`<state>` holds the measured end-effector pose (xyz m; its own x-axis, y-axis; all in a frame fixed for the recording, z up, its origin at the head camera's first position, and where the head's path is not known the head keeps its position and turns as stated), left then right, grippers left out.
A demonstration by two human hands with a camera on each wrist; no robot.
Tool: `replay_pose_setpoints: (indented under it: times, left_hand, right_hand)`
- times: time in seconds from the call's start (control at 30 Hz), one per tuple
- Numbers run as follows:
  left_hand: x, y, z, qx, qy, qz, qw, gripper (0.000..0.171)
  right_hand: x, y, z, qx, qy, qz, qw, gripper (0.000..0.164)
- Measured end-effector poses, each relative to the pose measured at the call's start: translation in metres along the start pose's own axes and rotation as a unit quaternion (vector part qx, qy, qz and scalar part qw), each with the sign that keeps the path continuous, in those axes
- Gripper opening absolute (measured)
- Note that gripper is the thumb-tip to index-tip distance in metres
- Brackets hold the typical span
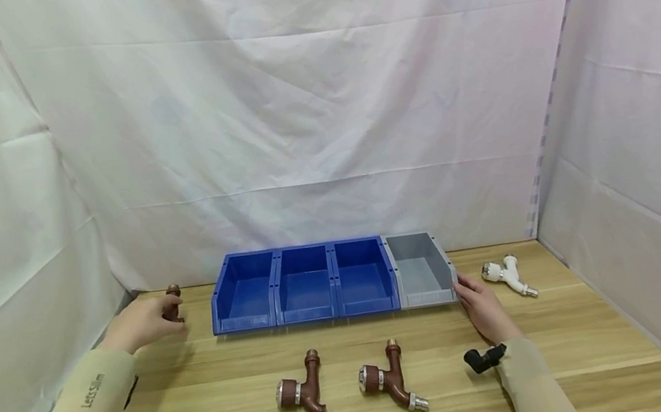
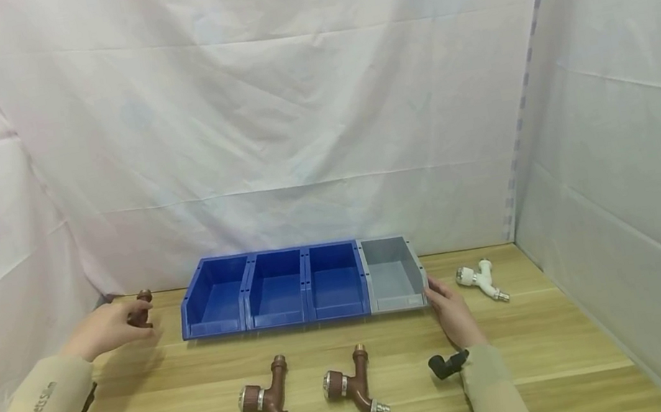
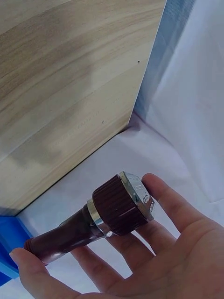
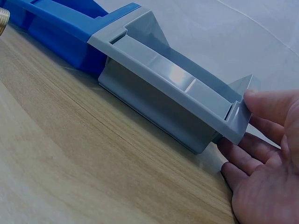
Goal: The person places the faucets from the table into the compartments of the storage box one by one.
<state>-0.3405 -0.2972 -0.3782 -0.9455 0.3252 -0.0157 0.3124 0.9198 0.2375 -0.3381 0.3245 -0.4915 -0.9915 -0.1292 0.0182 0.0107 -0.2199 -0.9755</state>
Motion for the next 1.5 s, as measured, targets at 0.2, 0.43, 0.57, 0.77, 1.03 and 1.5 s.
replay_pose_setpoints:
  times: [0.2,0.43,0.57,0.77,1.03,1.5]
  left_hand:
    - [0.001,0.002,-0.003,-0.005,-0.002,0.005,1.0,0.064]
    - [0.001,0.004,-0.008,-0.002,-0.007,-0.005,1.0,0.069]
    - [0.002,0.006,-0.01,0.001,-0.017,-0.008,0.9998,0.073]
    - [0.004,0.009,-0.011,0.003,-0.03,-0.012,0.9995,0.077]
    - [0.003,0.012,-0.014,0.0,-0.034,-0.013,0.9993,0.077]
    - [0.007,0.018,-0.017,-0.009,-0.027,-0.001,0.9996,0.072]
  right_hand:
    - [0.0,0.001,0.001,0.004,0.003,0.0,1.0,0.057]
    - [0.001,0.001,0.001,0.002,0.001,-0.002,1.0,0.057]
    - [0.001,0.001,0.0,0.005,0.001,-0.001,1.0,0.058]
    - [0.0,0.001,0.0,0.014,0.003,0.004,1.0,0.058]
    - [0.001,0.0,0.001,0.012,0.006,0.002,1.0,0.058]
    - [0.001,0.001,0.002,0.003,0.007,0.001,1.0,0.058]
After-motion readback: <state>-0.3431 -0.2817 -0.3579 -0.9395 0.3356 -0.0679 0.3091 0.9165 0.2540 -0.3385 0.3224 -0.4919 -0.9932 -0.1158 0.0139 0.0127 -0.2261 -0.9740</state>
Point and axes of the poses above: each hand's wrist, its own x-axis towards the middle knuckle, its own z-axis out of the palm, y = z × x, the point moved 2 cm from there along x, towards the middle knuckle, and after that the axes turned 7 degrees about -y, right-handed, at the moved point
